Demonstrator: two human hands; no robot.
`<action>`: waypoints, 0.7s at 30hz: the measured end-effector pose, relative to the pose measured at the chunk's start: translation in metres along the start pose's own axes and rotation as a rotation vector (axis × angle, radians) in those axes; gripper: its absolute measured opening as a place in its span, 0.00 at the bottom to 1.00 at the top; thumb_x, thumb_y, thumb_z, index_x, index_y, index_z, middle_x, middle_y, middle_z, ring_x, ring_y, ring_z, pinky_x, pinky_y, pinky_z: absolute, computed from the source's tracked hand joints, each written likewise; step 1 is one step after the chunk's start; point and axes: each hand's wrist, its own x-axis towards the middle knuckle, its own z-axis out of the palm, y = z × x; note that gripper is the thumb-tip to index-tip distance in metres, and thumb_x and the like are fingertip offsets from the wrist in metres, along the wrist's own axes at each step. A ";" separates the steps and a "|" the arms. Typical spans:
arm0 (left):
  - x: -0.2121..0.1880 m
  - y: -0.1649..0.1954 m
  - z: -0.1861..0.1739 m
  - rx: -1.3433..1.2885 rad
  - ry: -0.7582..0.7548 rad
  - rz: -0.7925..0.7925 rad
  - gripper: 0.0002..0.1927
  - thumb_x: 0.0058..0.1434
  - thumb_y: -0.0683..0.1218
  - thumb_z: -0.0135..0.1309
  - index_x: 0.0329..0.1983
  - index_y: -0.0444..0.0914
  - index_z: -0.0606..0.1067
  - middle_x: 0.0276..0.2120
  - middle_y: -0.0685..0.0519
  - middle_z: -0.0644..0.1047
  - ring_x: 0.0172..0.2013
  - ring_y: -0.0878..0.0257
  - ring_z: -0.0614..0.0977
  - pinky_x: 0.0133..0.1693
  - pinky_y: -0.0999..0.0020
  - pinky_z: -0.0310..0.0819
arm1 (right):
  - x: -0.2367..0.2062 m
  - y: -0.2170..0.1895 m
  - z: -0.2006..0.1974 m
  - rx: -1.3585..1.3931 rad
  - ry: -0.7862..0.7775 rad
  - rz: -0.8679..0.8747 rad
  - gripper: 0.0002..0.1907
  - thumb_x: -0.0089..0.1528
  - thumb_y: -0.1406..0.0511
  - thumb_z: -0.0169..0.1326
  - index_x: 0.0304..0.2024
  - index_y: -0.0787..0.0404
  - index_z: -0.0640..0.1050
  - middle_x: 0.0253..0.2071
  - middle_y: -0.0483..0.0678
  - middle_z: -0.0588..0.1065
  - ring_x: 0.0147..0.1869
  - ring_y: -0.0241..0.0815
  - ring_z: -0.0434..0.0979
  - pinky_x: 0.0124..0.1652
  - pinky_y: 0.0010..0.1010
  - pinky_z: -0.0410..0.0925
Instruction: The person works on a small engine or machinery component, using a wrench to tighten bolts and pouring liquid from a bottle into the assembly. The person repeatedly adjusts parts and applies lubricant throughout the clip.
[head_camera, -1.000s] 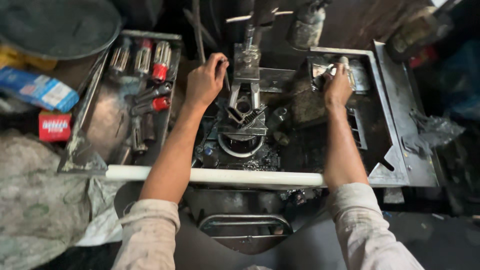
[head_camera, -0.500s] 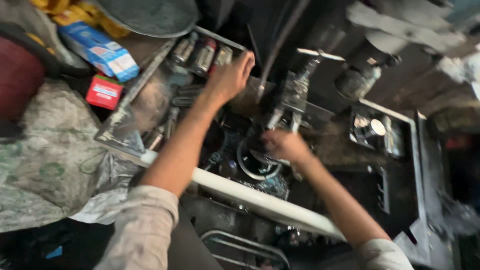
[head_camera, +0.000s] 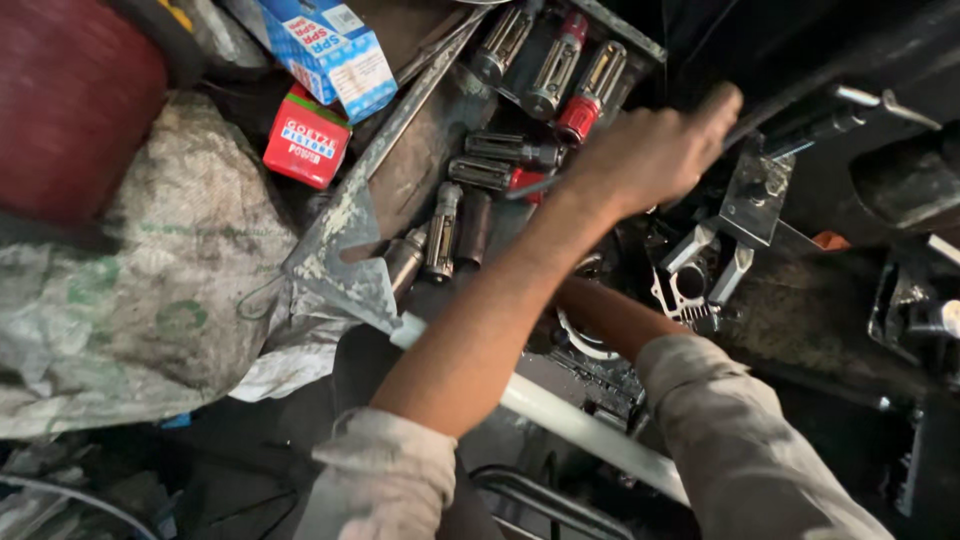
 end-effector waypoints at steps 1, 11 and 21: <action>0.001 0.003 0.007 -0.003 -0.039 0.007 0.17 0.76 0.52 0.39 0.63 0.43 0.64 0.11 0.61 0.73 0.08 0.69 0.73 0.09 0.68 0.62 | 0.004 0.000 0.002 0.004 -0.004 0.007 0.15 0.64 0.63 0.54 0.53 0.57 0.78 0.49 0.58 0.80 0.53 0.58 0.80 0.53 0.46 0.72; 0.003 0.010 0.022 0.012 -0.115 0.043 0.24 0.74 0.51 0.40 0.69 0.38 0.62 0.09 0.64 0.71 0.06 0.74 0.68 0.09 0.74 0.56 | 0.022 0.003 0.031 -0.004 0.017 0.015 0.19 0.63 0.62 0.54 0.58 0.53 0.75 0.49 0.57 0.79 0.53 0.58 0.80 0.53 0.47 0.72; -0.007 0.003 -0.018 -0.092 0.228 -0.031 0.11 0.74 0.52 0.45 0.51 0.41 0.68 0.31 0.39 0.80 0.33 0.39 0.82 0.31 0.44 0.74 | -0.137 0.024 -0.003 0.154 0.316 0.126 0.23 0.63 0.61 0.54 0.62 0.49 0.72 0.48 0.57 0.79 0.53 0.59 0.79 0.53 0.49 0.71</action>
